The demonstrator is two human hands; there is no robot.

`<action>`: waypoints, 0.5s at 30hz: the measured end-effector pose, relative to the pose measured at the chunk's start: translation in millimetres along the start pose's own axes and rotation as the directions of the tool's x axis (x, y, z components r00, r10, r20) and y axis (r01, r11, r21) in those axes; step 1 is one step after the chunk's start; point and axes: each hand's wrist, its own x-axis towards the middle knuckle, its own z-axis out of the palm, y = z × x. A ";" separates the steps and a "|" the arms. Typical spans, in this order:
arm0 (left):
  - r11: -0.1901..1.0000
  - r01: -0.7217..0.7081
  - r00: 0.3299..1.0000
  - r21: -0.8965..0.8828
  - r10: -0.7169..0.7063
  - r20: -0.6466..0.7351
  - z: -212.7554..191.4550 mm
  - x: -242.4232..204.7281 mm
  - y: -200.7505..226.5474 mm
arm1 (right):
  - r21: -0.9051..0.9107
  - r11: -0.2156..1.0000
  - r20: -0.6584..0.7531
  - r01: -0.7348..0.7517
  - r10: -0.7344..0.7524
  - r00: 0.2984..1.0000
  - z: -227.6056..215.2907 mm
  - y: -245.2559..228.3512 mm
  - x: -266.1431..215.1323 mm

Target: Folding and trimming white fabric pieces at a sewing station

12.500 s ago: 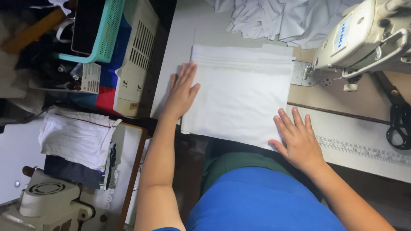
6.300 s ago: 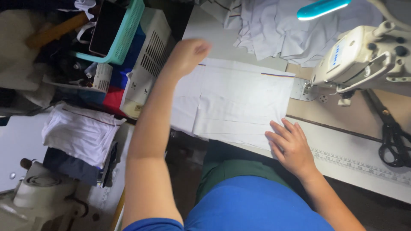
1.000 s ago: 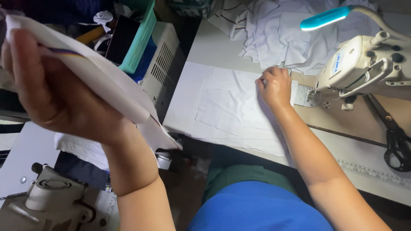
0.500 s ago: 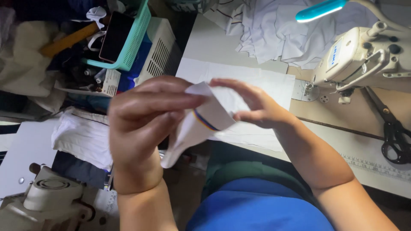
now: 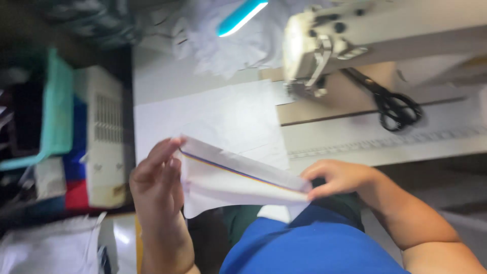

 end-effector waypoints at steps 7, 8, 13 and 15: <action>0.911 0.035 0.988 0.410 -0.094 0.125 42.8 -6.9 -127.4 | 0.123 0.855 -0.808 -0.504 0.381 0.450 -56.4 -0.5 -107.3; 0.866 0.035 0.979 0.498 -0.131 0.158 46.2 -9.5 -143.2 | -0.192 0.680 -0.927 -0.708 0.111 0.358 -63.2 17.3 -121.3; 0.792 0.043 0.965 0.609 -0.191 0.181 47.2 -20.1 -163.4 | -0.215 0.286 -0.959 -0.934 0.117 0.257 -81.3 76.7 -154.3; 0.796 0.072 0.969 0.601 -0.199 0.147 43.9 -23.6 -158.2 | -0.348 0.211 -0.937 -0.913 -0.037 0.349 -77.5 78.6 -150.2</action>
